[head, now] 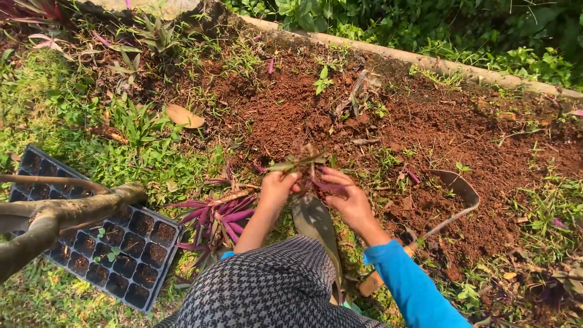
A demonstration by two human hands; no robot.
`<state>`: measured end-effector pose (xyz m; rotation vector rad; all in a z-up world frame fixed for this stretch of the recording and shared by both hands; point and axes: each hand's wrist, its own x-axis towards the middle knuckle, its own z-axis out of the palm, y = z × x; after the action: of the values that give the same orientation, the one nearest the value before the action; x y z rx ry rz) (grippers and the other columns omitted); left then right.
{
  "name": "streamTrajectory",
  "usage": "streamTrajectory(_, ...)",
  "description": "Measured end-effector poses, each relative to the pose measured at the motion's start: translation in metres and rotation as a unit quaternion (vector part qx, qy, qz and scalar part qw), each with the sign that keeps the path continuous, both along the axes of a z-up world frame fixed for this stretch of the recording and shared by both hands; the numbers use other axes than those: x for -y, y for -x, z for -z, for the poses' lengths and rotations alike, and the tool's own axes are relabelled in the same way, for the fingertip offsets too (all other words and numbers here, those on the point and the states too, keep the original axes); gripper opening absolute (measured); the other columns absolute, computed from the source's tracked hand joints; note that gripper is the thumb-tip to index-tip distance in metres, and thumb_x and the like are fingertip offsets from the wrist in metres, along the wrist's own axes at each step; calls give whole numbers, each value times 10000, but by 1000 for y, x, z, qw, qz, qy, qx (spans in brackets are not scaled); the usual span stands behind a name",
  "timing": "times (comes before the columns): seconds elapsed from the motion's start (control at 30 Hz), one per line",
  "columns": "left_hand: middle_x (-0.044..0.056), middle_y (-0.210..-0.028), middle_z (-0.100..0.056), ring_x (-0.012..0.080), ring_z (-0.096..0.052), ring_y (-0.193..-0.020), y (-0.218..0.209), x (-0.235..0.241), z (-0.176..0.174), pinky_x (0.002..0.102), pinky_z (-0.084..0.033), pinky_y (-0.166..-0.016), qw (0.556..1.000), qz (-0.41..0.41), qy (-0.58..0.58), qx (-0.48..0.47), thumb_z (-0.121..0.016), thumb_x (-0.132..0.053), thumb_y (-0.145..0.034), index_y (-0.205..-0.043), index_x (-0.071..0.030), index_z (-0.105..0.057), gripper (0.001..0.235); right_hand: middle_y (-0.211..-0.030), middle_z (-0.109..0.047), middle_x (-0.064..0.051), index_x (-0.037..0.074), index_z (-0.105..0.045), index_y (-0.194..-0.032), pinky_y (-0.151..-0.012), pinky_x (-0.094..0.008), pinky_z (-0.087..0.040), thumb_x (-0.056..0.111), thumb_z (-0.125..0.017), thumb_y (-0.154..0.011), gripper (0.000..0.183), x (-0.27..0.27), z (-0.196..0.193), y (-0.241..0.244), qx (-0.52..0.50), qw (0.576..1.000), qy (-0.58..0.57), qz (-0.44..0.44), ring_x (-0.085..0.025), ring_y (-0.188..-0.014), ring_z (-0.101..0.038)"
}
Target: The person uses a hand hoe to loosen soil and remove weeds from a garden bed. They also pull out small plants by hand and place them aside.
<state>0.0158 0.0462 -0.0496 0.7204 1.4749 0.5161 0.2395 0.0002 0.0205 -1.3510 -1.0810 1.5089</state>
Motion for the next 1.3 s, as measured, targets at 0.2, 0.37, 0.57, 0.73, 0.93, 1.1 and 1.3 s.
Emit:
streamTrajectory(0.2,156,-970,-777,240,-738,-861,139,56,-62,365,-551,-790,921,50,-200,-331,-689,-222,-931,-1133,-21,-746,291,-1273,-560,-164,72,-633,-1294,-1079,-506,-370,234,-796,-818,528,150,67,-93,547,830,-9,112,-365,-1272,-476)
streamTrajectory(0.37,201,-1036,-738,358,-697,-947,196,96,-56,456,-528,-853,831,137,-153,-516,-703,-300,-944,-1137,-48,-762,323,-1355,-432,-294,-67,-456,-1436,-1048,-551,-284,386,-869,-775,901,203,108,-104,507,832,127,184,-415,-1246,-338)
streamTrajectory(0.57,134,-1217,-651,286,-594,-1118,98,52,-87,500,-373,-986,704,149,-290,-631,-662,-240,-967,-1263,-63,-710,348,-1296,-470,-237,14,-496,-1468,-1033,-535,-312,387,-845,-805,837,187,99,-85,546,803,227,77,-377,-1220,-358)
streamTrajectory(0.73,112,-1197,-638,297,-565,-1197,30,29,-35,478,-406,-1059,765,316,-391,-402,-703,-181,-946,-1159,-81,-701,234,-1244,-553,-167,107,-632,-1293,-1012,-506,-340,295,-804,-832,527,145,71,-49,553,829,79,12,-346,-1229,-416)
streamTrajectory(0.93,123,-1305,-630,270,-566,-1219,42,19,-12,528,-368,-1092,650,401,-374,-525,-671,-118,-860,-1214,-120,-706,356,-1199,-680,-58,171,-688,-1230,-992,-406,-427,310,-721,-972,295,159,144,-52,516,835,149,-118,-246,-1113,-571)
streamTrajectory(1.1,186,-1195,-661,392,-573,-1158,119,52,-47,611,-310,-1088,689,335,-149,-625,-675,-357,-879,-1107,-101,-762,354,-1299,-510,-248,-6,-538,-1321,-999,-529,-338,352,-915,-648,851,150,54,-59,581,811,1,60,-409,-1205,-446)
streamTrajectory(1.3,194,-1254,-653,424,-508,-1275,129,80,-50,687,-225,-986,750,228,-250,-569,-727,-426,-798,-1200,-104,-731,515,-1281,-404,-241,-112,-378,-1400,-995,-502,-422,383,-921,-724,998,236,167,-97,431,834,243,245,-362,-1182,-419)
